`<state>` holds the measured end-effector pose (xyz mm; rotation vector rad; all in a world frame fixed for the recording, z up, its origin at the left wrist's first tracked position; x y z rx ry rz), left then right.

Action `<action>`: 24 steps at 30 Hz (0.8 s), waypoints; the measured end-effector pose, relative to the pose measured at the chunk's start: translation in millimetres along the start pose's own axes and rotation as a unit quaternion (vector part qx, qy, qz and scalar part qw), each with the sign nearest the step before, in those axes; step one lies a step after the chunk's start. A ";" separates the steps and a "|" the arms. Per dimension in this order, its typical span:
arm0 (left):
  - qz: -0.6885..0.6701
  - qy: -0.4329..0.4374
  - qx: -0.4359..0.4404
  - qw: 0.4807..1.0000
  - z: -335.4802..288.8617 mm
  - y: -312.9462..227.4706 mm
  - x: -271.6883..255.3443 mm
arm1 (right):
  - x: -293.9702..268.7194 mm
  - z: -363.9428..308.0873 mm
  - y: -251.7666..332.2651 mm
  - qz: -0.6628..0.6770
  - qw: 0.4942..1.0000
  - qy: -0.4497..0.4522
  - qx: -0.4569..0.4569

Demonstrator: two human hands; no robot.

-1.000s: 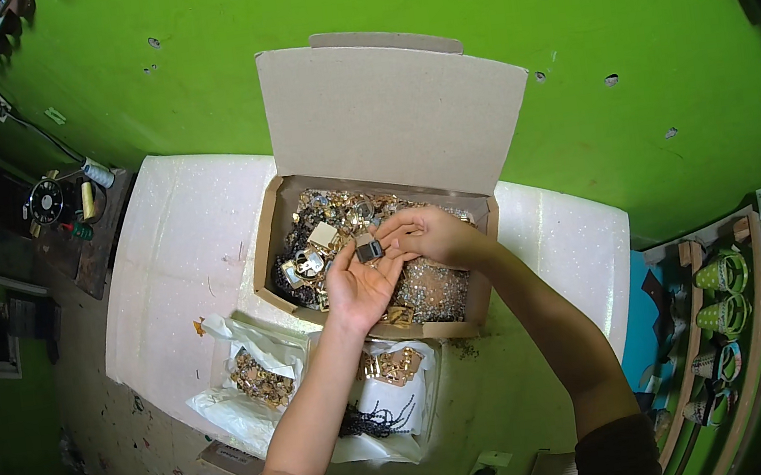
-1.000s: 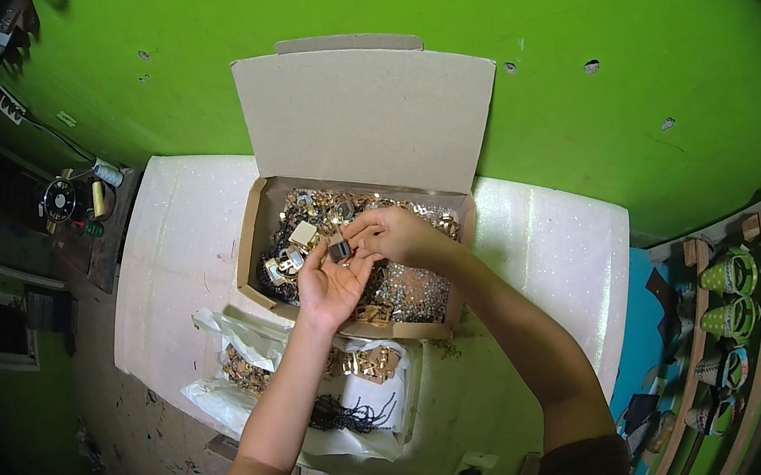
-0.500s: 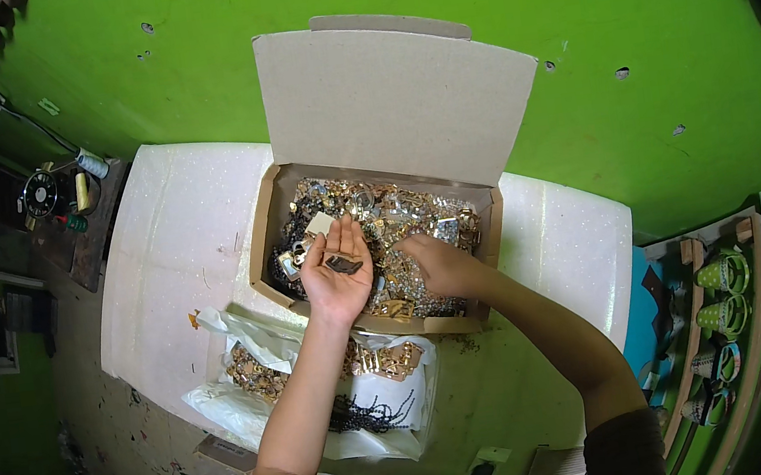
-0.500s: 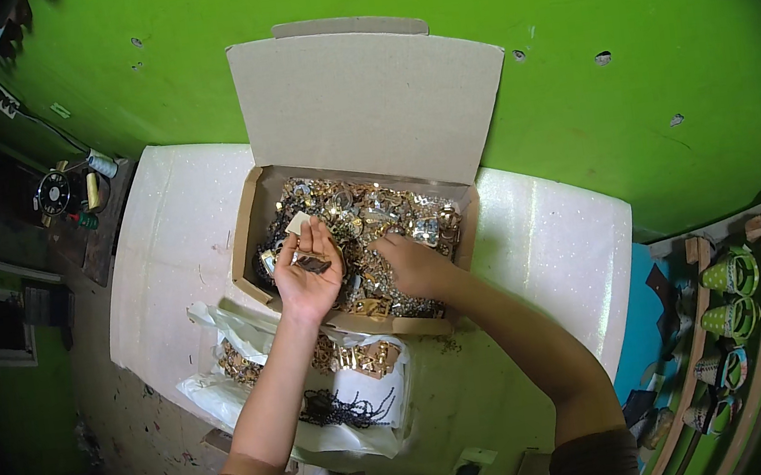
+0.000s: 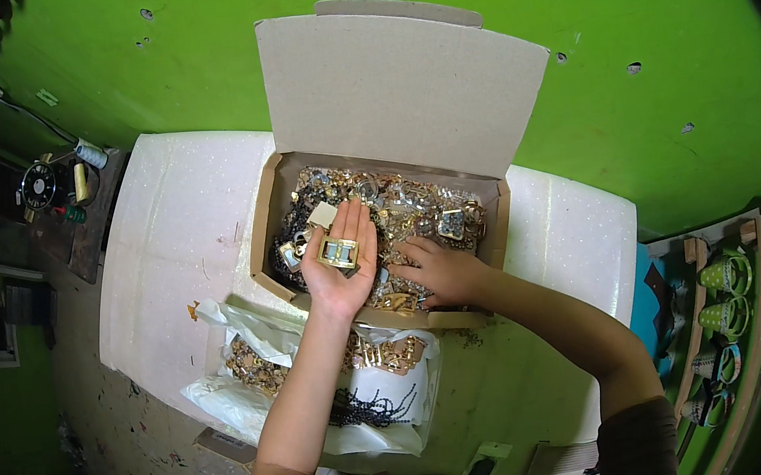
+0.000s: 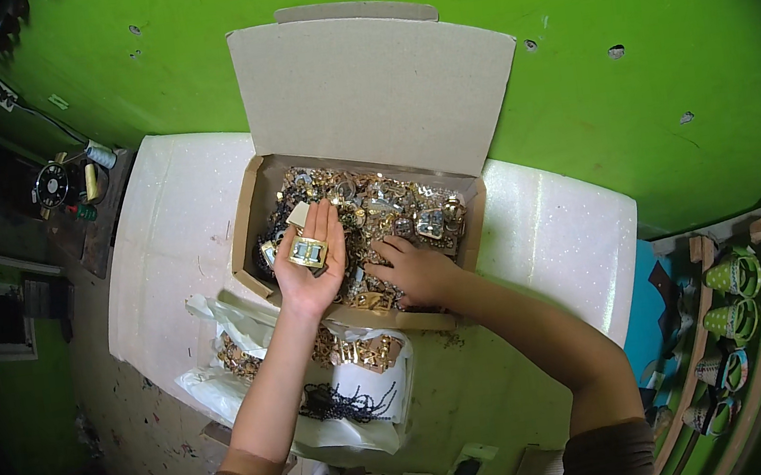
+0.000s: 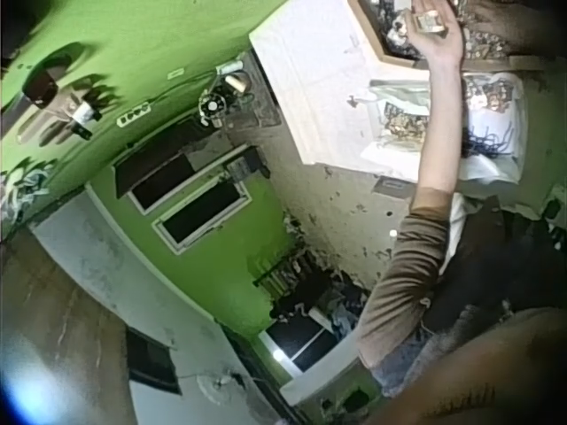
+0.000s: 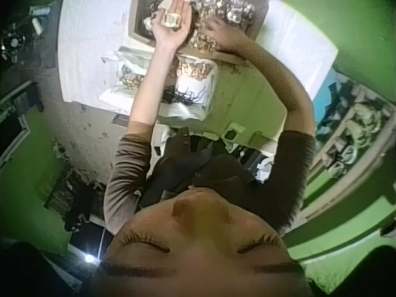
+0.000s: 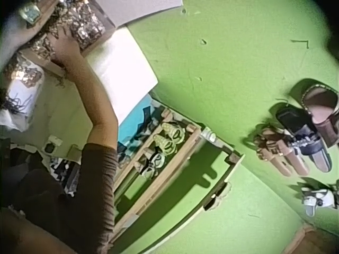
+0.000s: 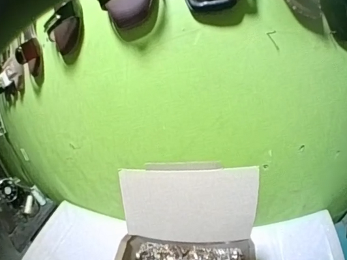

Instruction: Sorting and inspecting small metal shoe buckles and decorative hardware components on a workshop table.

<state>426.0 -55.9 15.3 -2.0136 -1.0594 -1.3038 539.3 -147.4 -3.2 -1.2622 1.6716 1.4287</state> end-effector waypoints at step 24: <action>0.029 -0.008 0.000 1.000 -0.5 0.9 -1.1 | -2.4 4.5 6.2 0.046 0.995 0.015 0.087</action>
Point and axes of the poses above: each hand's wrist, its own z-axis towards the middle knuckle, its own x-axis out of the palm, y = z × x, the point moved 4 cm from there along z, towards the middle knuckle, and after that the axes turned 13 degrees about x, right-handed, at the moved point
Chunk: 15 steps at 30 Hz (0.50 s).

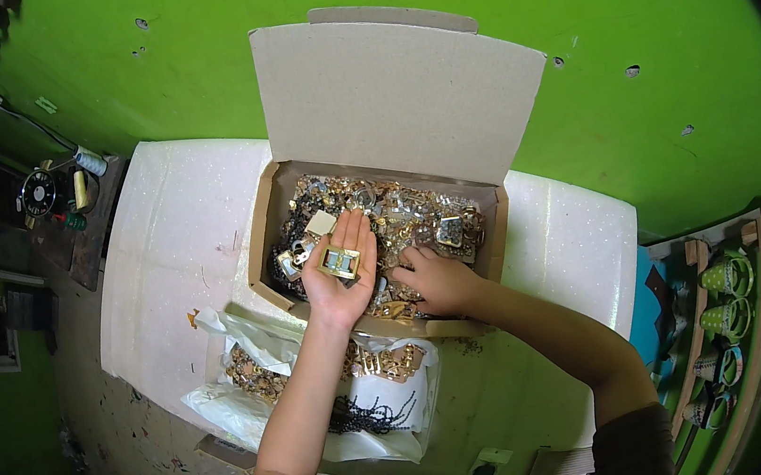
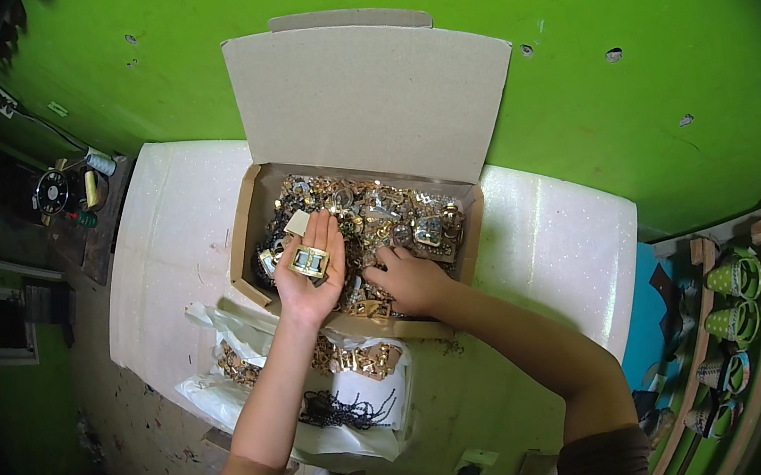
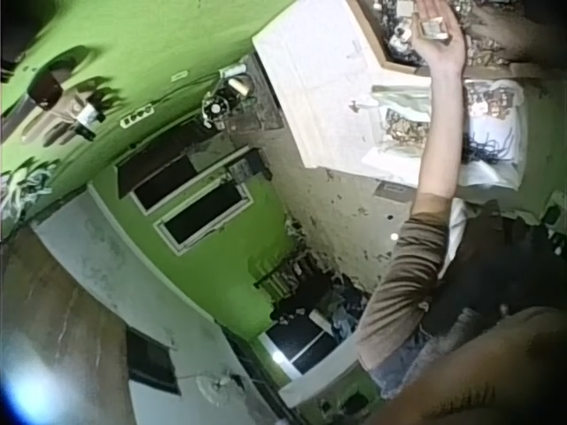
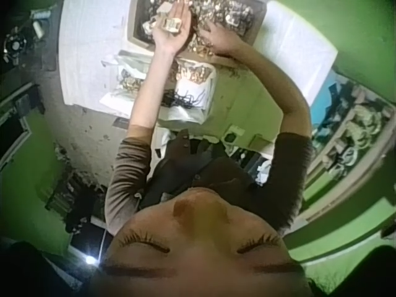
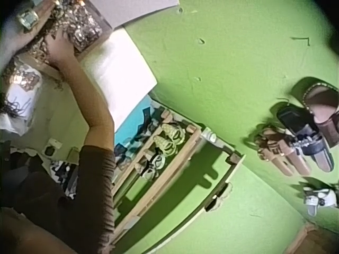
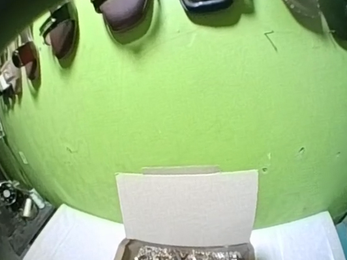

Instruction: Sorting and inspecting small metal shoe buckles and decorative hardware components on a workshop table.

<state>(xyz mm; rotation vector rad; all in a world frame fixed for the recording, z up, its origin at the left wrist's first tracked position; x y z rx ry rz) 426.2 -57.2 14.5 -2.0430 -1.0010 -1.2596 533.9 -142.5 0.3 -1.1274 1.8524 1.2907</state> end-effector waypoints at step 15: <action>0.009 -0.001 0.008 1.000 1.5 0.6 -3.7 | 4.4 0.1 -0.1 0.041 0.998 -0.032 0.035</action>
Point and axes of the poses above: each hand's wrist, its own z-axis towards the middle knuckle, its own x-axis out of the palm, y = z × x, the point moved 4 cm from there along z, towards the middle knuckle, and after that the axes turned 13 degrees about x, right-handed, at the moved point
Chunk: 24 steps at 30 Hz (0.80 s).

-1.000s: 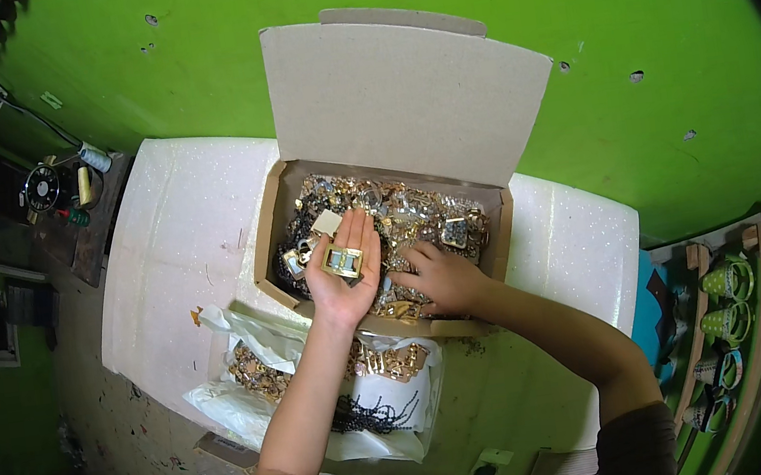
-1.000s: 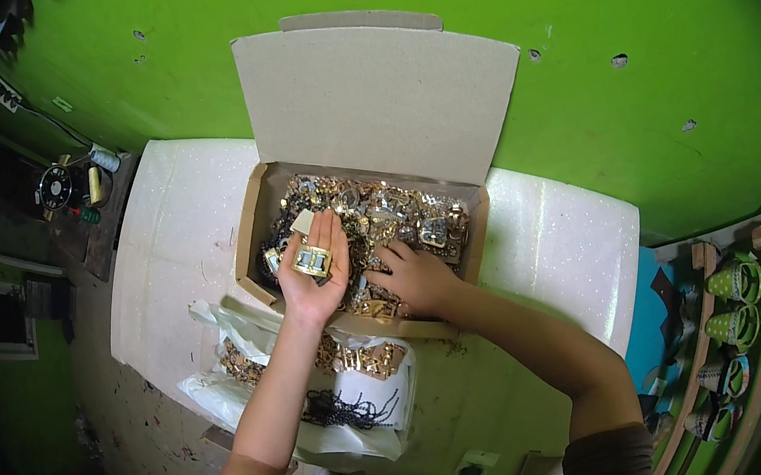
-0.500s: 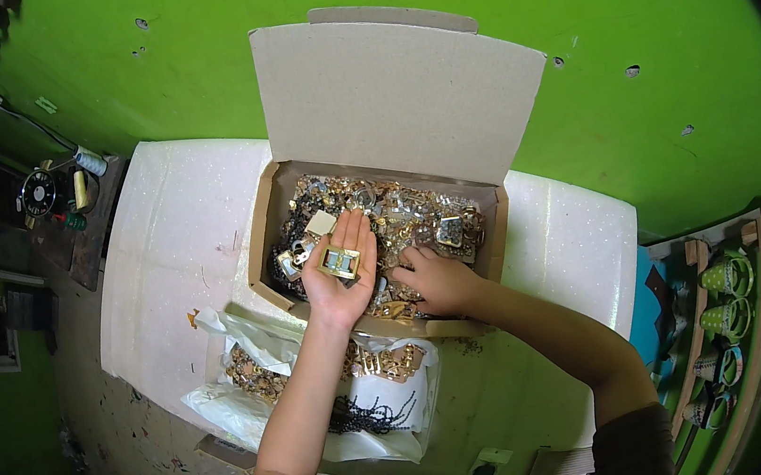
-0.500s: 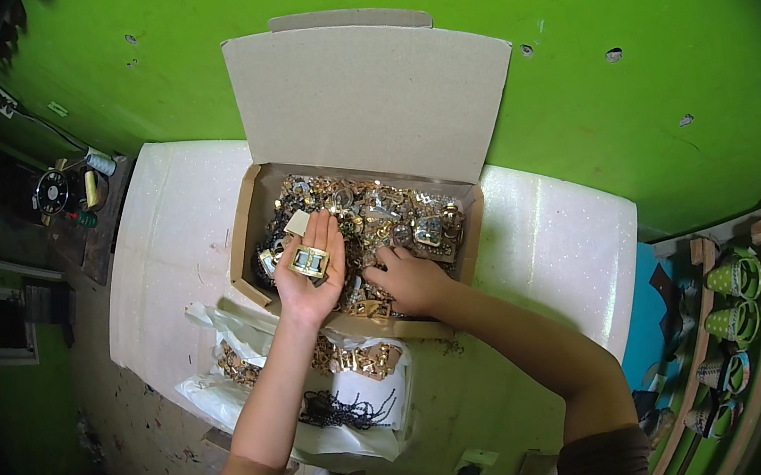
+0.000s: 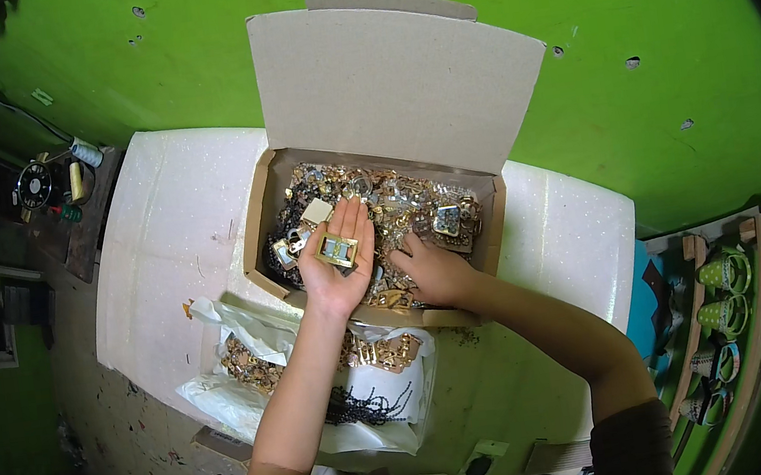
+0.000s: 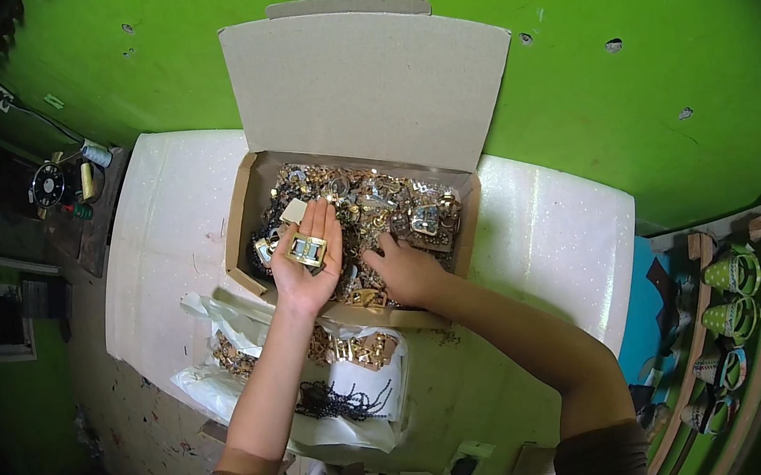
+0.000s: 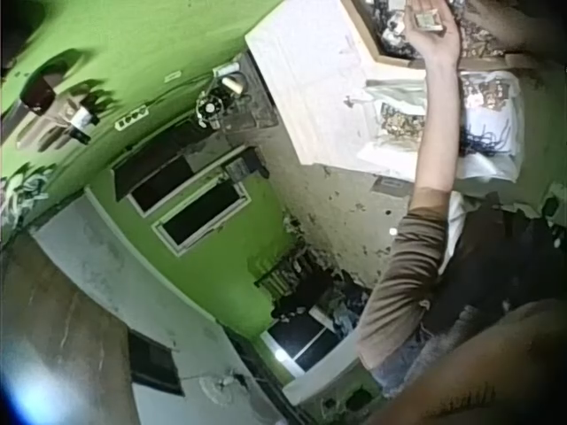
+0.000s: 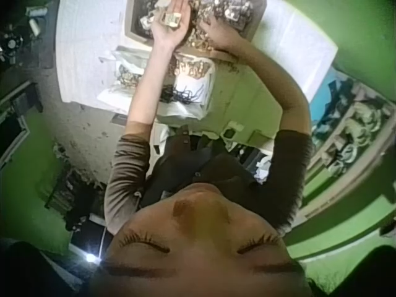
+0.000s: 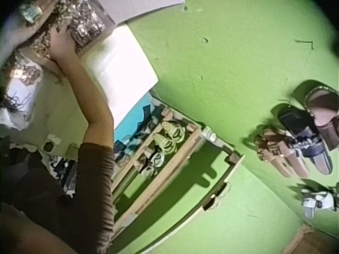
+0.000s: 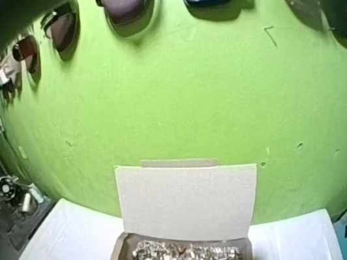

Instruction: Sorting and inspecting small metal shoe buckles and decorative hardware components on a workshop table.

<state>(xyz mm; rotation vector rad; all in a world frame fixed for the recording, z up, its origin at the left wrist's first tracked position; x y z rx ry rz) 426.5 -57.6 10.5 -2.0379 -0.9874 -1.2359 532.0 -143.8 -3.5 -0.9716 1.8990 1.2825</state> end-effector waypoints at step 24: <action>0.084 -0.045 -0.034 0.995 0.6 4.6 -8.7 | -77.5 21.6 10.6 0.259 0.963 0.058 0.045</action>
Point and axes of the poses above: each hand's wrist, its own z-axis towards the middle knuckle, its own x-axis out of the palm, y = z × x, the point moved 4 cm from there along z, towards the middle knuckle, and after that the axes turned 13 degrees about x, right-handed, at the moved point
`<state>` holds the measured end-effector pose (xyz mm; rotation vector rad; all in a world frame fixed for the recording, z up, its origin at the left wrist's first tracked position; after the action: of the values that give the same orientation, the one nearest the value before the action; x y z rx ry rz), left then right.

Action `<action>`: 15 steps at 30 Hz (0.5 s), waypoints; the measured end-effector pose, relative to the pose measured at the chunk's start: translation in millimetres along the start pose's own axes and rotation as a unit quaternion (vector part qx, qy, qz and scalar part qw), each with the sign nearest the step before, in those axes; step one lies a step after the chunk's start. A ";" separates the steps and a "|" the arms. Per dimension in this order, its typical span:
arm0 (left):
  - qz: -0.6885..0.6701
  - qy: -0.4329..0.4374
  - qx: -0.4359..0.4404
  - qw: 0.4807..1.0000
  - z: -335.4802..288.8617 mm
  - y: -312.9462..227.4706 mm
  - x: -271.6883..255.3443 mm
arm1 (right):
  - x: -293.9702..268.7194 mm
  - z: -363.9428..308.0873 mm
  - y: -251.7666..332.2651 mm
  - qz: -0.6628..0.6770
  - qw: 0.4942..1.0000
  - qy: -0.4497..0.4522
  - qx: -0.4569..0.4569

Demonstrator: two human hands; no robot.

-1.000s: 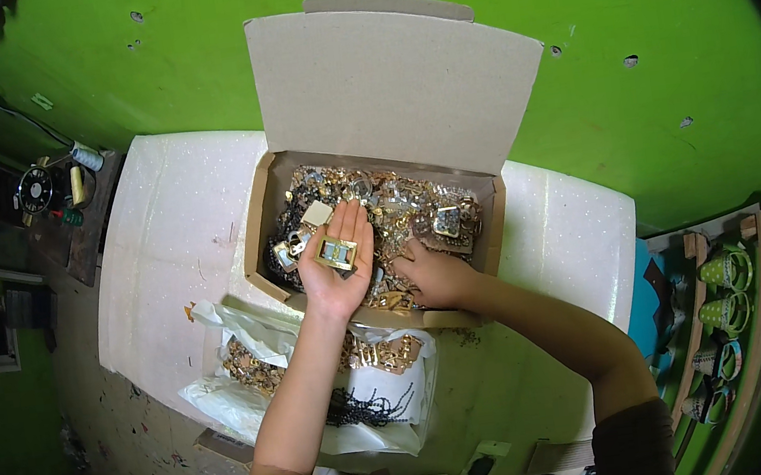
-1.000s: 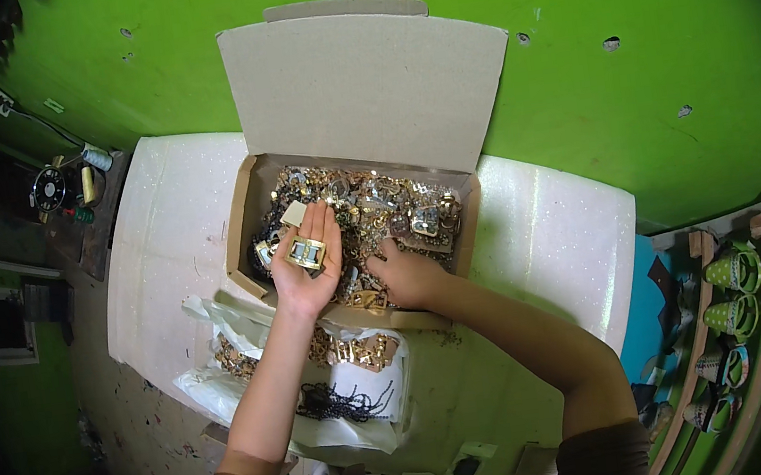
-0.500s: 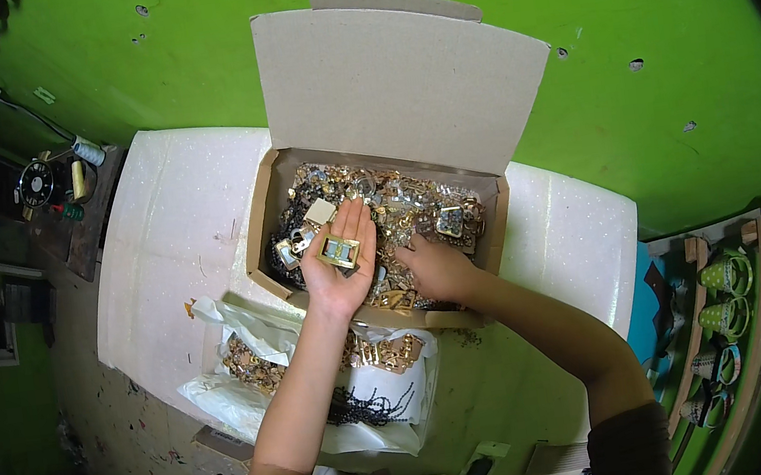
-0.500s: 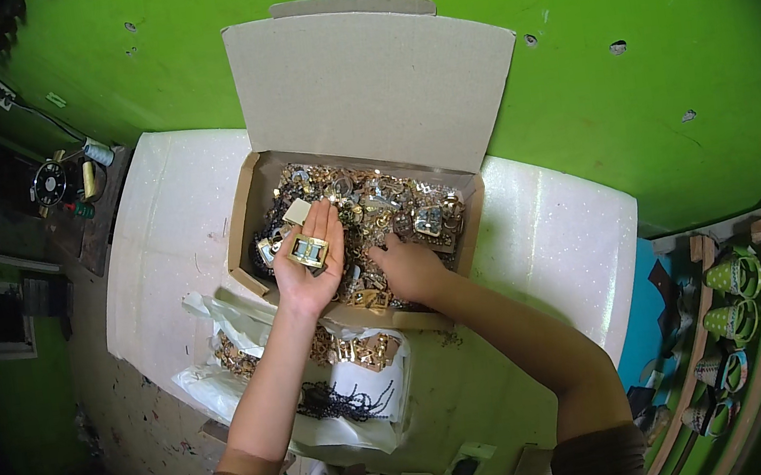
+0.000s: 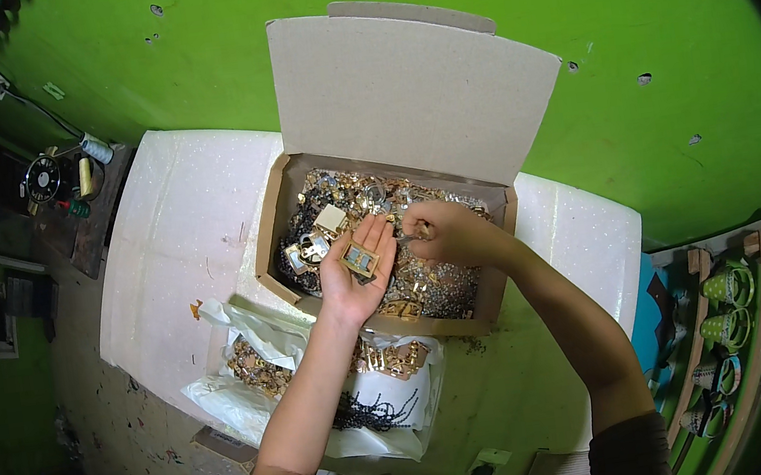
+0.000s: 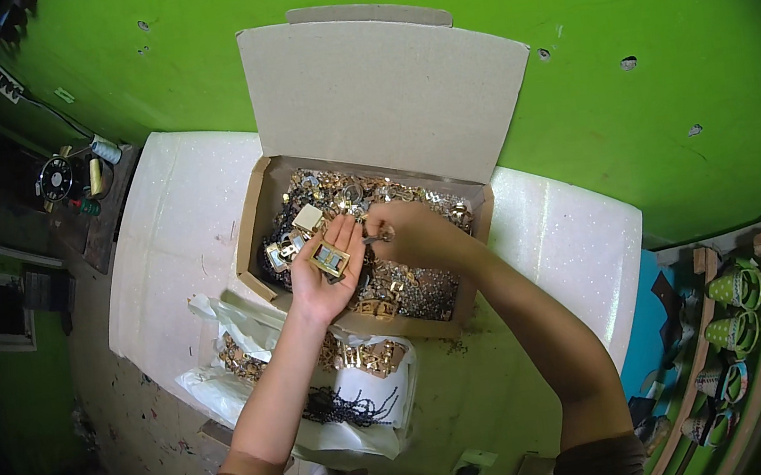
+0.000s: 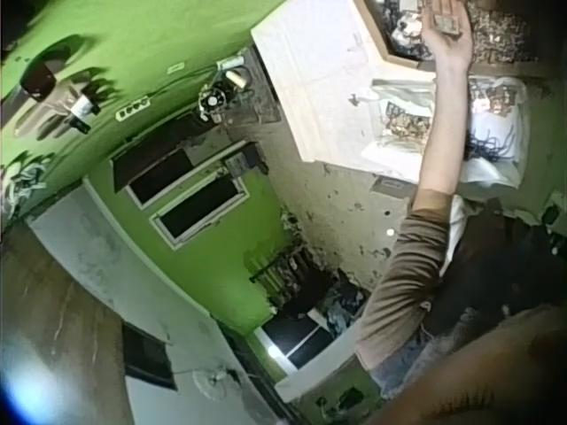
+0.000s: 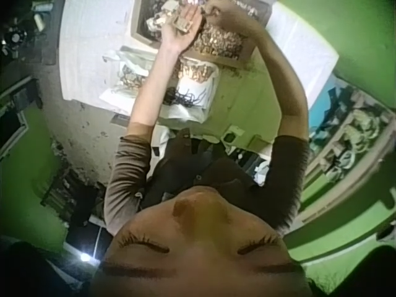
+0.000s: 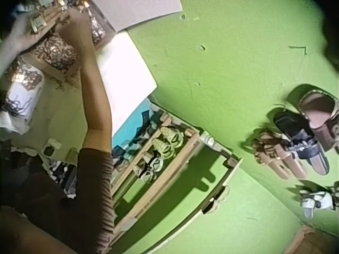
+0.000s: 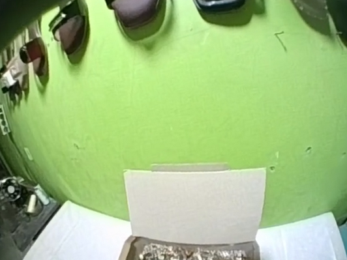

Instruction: Sorting and inspecting small metal shoe buckles and decorative hardware components on a workshop table.

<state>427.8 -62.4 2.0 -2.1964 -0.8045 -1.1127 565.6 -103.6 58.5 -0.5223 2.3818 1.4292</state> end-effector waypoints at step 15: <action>-0.063 0.008 -0.014 0.998 -7.6 0.5 6.1 | -5.0 -3.3 37.9 -0.019 0.978 -0.153 -0.140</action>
<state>427.2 -66.4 10.9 -2.1810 -0.9360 -1.2072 552.3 -89.3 91.5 -0.3773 1.9370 1.7016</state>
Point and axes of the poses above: each hand's wrist, its own z-axis towards the middle knuckle, its own x-axis out of the palm, y = z × x, the point moved 4 cm from there along z, towards the middle knuckle, and after that the axes turned 13 degrees about x, right-handed, at the moved point
